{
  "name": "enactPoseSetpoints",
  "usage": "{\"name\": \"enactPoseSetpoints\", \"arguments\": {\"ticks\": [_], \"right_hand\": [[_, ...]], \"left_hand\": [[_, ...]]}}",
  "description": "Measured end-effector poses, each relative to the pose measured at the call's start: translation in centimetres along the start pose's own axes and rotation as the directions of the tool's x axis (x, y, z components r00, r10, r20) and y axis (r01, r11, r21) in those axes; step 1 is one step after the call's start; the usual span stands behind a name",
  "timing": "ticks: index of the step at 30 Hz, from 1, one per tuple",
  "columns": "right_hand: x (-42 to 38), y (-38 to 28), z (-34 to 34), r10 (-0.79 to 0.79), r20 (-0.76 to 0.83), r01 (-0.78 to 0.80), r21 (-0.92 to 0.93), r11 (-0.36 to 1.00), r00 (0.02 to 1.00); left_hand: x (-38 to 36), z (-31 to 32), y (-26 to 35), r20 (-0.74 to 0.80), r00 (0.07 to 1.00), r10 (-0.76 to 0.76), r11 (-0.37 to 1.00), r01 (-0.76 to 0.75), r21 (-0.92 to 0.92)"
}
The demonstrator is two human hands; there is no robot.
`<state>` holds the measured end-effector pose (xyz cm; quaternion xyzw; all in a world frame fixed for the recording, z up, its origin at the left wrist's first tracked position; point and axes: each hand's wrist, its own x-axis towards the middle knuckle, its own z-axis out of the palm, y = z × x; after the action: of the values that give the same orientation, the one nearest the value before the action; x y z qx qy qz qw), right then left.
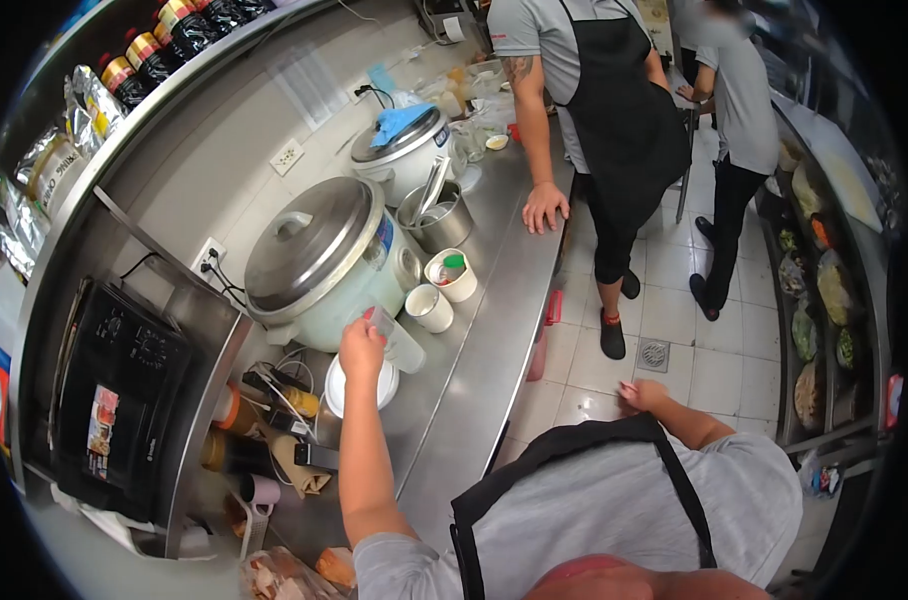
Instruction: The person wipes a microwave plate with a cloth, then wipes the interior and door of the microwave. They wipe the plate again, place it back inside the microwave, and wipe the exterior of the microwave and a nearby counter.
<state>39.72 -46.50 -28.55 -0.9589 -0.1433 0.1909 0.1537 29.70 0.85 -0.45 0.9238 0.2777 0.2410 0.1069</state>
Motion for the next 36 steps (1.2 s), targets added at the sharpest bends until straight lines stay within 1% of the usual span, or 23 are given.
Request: {"name": "enactPoseSetpoints", "arguments": {"ticks": [1, 3, 5, 7, 8, 10, 11, 12, 14, 16, 17, 18, 19, 21, 22, 23, 24, 25, 27, 29, 30, 32, 36], "right_hand": [[-0.6, 3.4, 1.0, 0.085, 0.055, -0.085, -0.013, 0.996, 0.995], [-3.6, 8.4, 0.6, 0.262, 0.019, -0.261, -0.057, 0.964, 0.965], [-8.6, 7.2, -4.7, 0.424, 0.087, -0.432, 0.239, 0.869, 0.901], [-7.2, 14.8, 0.7, 0.519, 0.032, -0.506, 0.285, 0.814, 0.854], [-6.9, 17.7, 2.5, 0.565, 0.008, -0.539, 0.309, 0.784, 0.825], [-7.9, 17.5, 1.1, 0.541, 0.0, -0.519, 0.286, 0.806, 0.841], [-8.4, 16.7, 0.2, 0.524, -0.006, -0.503, 0.274, 0.82, 0.851], [-9.7, 13.0, -2.5, 0.516, -0.017, -0.478, 0.352, 0.805, 0.856], [-6.5, 17.1, 3.0, 0.416, -0.177, -0.352, 0.305, 0.885, 0.892], [-2.8, 19.7, 7.1, 0.337, -0.178, -0.253, 0.375, 0.892, 0.924], [-1.9, 18.7, 7.6, 0.255, -0.237, -0.095, 0.532, 0.841, 0.937], [-1.7, 17.4, 6.7, 0.149, -0.198, 0.016, 0.649, 0.761, 0.969], [-1.2, 16.2, 6.5, 0.12, -0.178, 0.029, 0.665, 0.746, 0.977], [-0.8, 12.8, 5.3, 0.059, -0.115, 0.05, 0.764, 0.644, 0.992], [-0.8, 10.6, 4.3, 0.022, -0.072, 0.049, 0.835, 0.549, 0.997], [-0.9, 8.3, 3.2, -0.018, -0.032, 0.037, 0.895, 0.446, 0.999], [-1.0, 6.0, 2.0, -0.06, 0.006, 0.015, 0.942, 0.336, 0.998], [-1.1, 3.7, 0.8, -0.107, 0.041, -0.016, 0.975, 0.222, 0.993], [-1.9, -0.8, -2.4, -0.227, 0.124, -0.104, 0.99, 0.095, 0.966], [-2.6, -4.7, -6.0, -0.362, 0.224, -0.208, 0.975, 0.083, 0.905], [-1.9, -5.8, -6.5, -0.41, 0.208, -0.131, 0.969, 0.209, 0.888], [-0.8, -7.6, -7.4, -0.506, 0.188, 0.056, 0.902, 0.429, 0.842], [-1.4, -12.1, -9.9, -0.7, 0.281, 0.292, 0.761, 0.579, 0.657]], "left_hand": [[0.0, 1.3, -0.2, 0.007, 1.0, -0.013, 1.0, 0.013, 0.016], [0.0, 2.9, -0.1, -0.005, 0.999, -0.043, 0.999, 0.043, 0.01], [0.2, 4.7, -0.4, -0.028, 0.999, -0.044, 0.999, 0.044, 0.001], [0.4, 6.5, -1.2, -0.06, 0.998, -0.016, 1.0, 0.015, -0.008], [0.3, 6.8, -1.1, -0.038, 0.999, -0.028, 1.0, 0.028, -0.009], [0.3, 7.5, -0.8, 0.007, 0.998, -0.056, 0.998, 0.056, -0.01], [0.2, 7.7, -0.5, -0.019, 0.998, -0.062, 0.996, 0.061, -0.065], [-0.1, 7.7, 0.0, -0.05, 0.996, -0.076, 0.991, 0.07, -0.117], [-0.8, 7.1, 0.4, -0.099, 0.984, -0.148, 0.97, 0.125, -0.21], [-1.6, 6.5, 1.3, -0.122, 0.96, -0.251, 0.932, 0.206, -0.297], [-2.3, 6.2, 1.7, -0.205, 0.947, -0.247, 0.934, 0.177, -0.31], [-2.8, 6.0, 2.2, -0.284, 0.929, -0.237, 0.937, 0.142, -0.318], [-3.3, 6.0, 2.6, -0.36, 0.907, -0.221, 0.942, 0.102, -0.321], [-4.6, 6.9, 2.4, -0.414, 0.905, -0.093, 0.959, -0.03, -0.281], [-5.4, 7.4, 2.4, -0.435, 0.9, -0.023, 0.961, -0.1, -0.258], [-6.4, 6.6, 3.6, -0.275, 0.955, -0.107, 0.924, -0.006, -0.381], [-7.6, 5.9, 5.0, -0.1, 0.98, -0.173, 0.869, 0.104, -0.484], [-8.6, 7.1, 5.2, -0.07, 0.986, -0.149, 0.858, 0.094, -0.504], [-10.9, 9.9, 5.6, 0.005, 0.997, -0.077, 0.825, 0.066, -0.561], [-13.5, 12.3, 6.5, 0.125, 0.992, 0.022, 0.799, 0.057, -0.599], [-14.7, 13.2, 7.2, 0.2, 0.977, 0.073, 0.797, 0.064, -0.601], [-16.7, 14.3, 8.7, 0.36, 0.915, 0.185, 0.781, 0.086, -0.619], [-19.5, 14.0, 11.9, 0.427, 0.861, 0.275, 0.805, 0.037, -0.592]]}}
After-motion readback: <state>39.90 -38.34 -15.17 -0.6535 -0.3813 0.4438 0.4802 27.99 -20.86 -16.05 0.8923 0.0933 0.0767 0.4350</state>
